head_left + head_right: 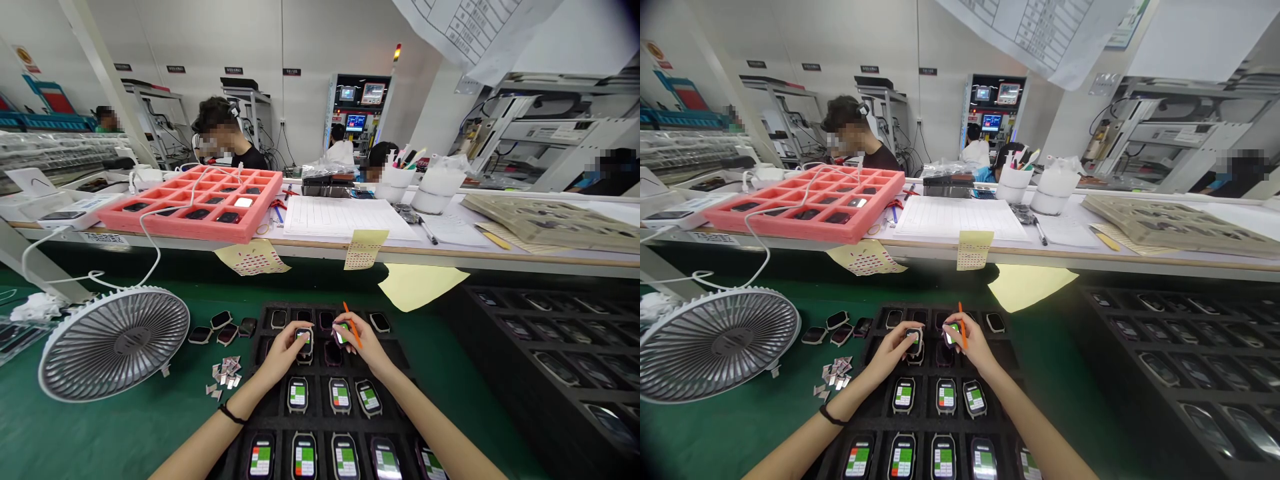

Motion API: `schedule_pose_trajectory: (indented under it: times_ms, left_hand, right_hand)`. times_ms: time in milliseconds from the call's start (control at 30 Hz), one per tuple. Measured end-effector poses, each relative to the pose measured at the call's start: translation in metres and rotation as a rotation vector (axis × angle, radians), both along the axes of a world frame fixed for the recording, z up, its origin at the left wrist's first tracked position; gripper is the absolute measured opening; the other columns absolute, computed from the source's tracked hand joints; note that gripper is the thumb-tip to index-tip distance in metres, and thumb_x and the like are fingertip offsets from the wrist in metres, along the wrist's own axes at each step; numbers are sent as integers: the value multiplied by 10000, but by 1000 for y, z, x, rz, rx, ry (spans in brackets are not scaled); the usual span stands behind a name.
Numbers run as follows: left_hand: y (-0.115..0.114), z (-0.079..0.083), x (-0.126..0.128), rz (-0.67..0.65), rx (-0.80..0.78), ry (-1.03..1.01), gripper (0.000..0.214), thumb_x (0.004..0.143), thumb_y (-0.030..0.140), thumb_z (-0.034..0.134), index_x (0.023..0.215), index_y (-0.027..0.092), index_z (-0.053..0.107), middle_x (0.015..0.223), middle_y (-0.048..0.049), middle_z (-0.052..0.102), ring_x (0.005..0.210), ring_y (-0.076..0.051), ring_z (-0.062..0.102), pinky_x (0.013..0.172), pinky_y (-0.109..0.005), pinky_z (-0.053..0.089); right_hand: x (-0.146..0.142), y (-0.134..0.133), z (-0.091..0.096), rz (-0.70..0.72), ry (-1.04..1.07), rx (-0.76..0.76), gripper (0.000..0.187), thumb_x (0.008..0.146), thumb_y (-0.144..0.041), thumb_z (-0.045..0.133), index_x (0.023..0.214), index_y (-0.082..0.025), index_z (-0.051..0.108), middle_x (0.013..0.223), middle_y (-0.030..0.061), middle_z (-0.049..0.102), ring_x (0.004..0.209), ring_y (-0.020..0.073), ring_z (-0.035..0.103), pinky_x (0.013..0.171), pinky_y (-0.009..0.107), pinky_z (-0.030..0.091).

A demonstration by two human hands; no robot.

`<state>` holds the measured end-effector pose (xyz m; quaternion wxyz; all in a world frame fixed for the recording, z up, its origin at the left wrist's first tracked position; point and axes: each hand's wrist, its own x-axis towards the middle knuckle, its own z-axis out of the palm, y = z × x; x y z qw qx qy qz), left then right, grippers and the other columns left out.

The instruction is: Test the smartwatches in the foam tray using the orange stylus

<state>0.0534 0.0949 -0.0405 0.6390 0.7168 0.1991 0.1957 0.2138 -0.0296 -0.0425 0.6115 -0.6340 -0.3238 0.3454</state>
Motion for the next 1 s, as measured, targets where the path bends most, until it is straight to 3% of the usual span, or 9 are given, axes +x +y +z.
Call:
schedule_pose_trajectory:
  times_ms: [200,300,467,600,1000]
  left_hand:
    - [0,1,-1,-5,0,22,353,821,463,515,1038,196,594,924,-42,612,662,-136,521,519,-214,417]
    - [0,1,-1,-4,15,23,353,824,464,511,1038,195,594,944,-44,608,655,-130,508,518,-211,406]
    - [1,-2,-1,-3,21,18,357,822,468,516,1041,198,597,961,-44,611,646,-128,500,523,-216,399]
    - [2,-5,-1,-14,26,20,349,834,458,504,1053,199,589,932,-37,604,653,-128,498,523,-213,393]
    - [1,-1,0,-16,25,21,338,824,447,513,1033,194,594,928,-40,617,657,-135,522,518,-216,396]
  right_hand:
    - [-1,-1,-1,90,0,87,385,652,-354,755,950,-236,541,839,-9,550,614,112,539,550,252,499]
    - [-2,-2,1,147,-4,80,413,684,-358,734,1024,-249,526,904,6,558,722,140,583,666,293,520]
    - [-4,-5,8,212,29,38,453,757,-431,647,1149,-276,481,1016,46,542,767,182,617,510,265,488]
    - [-4,-5,9,198,45,44,429,780,-475,602,1139,-260,508,1038,55,536,680,152,611,450,246,452]
    - [-2,-2,4,54,33,0,382,726,-524,635,908,-190,602,658,-29,538,440,85,510,363,196,326]
